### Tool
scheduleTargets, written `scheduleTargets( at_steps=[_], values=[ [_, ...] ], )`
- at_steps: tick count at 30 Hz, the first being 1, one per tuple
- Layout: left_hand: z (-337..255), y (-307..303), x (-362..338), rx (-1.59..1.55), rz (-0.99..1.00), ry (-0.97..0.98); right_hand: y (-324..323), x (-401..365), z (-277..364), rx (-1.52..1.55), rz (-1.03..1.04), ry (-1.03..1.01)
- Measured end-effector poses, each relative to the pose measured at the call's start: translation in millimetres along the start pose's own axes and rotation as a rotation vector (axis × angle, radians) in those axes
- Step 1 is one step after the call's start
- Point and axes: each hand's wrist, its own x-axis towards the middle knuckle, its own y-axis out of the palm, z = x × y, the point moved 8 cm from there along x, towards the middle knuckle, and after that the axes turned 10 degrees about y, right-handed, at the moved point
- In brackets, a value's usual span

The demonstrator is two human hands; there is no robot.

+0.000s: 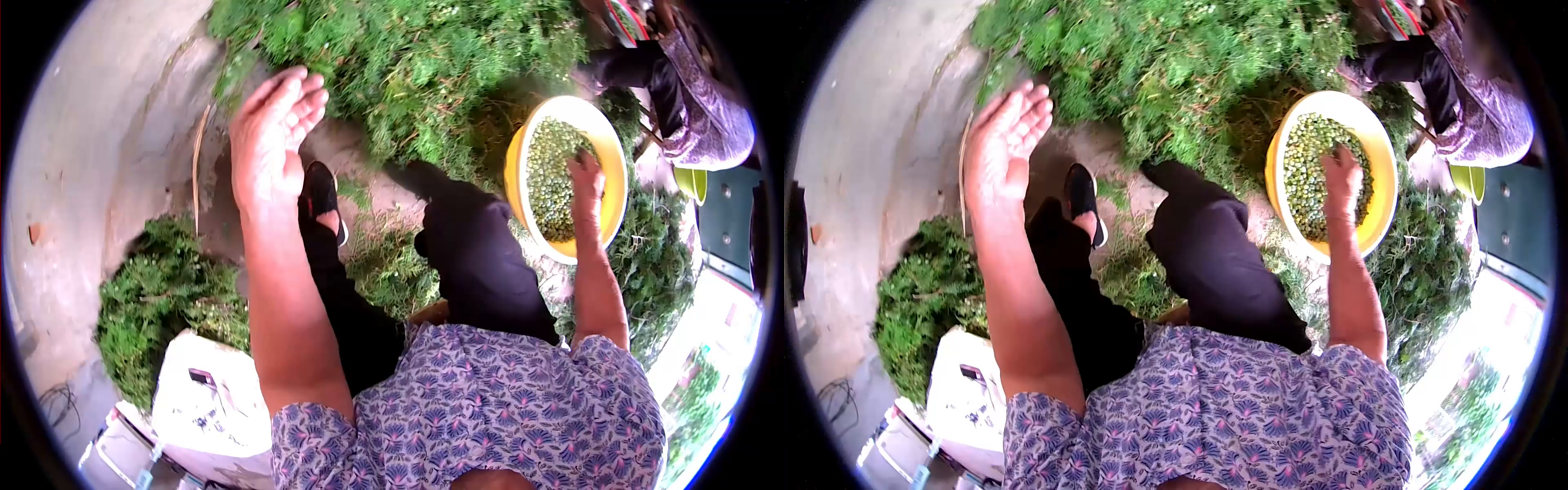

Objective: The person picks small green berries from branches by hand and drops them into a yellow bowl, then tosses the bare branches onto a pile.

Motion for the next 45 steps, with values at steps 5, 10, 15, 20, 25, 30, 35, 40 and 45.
scheduleTargets(
  at_steps=[5,10,15,20,25,30,35,40,45],
  values=[
    [-9,-25,-2,-0.059,-0.111,0.012,31,-11,79,-0.263,0.069,-0.224],
    [-16,-41,-1,-0.078,-0.127,0.014,139,-60,207,-0.3,0.411,-0.553],
    [-17,-43,0,-0.128,-0.187,0.019,214,-69,249,-0.506,0.534,-0.857],
    [-9,-37,12,-0.201,-0.199,-0.018,204,-70,273,-0.1,0.581,-0.395],
    [10,-7,15,-0.167,-0.248,-0.067,247,-153,277,0.449,0.787,-0.072],
    [34,25,14,-0.606,-0.078,-0.144,253,-195,279,0.537,0.735,-0.302],
    [40,28,13,-0.647,-0.127,-0.121,259,-187,264,0.598,0.78,-0.074],
    [32,39,15,-0.607,-0.126,-0.075,268,-183,257,0.727,0.896,0.103],
    [39,40,20,-0.666,-0.084,-0.089,269,-182,257,0.819,0.966,0.253]
  ],
)
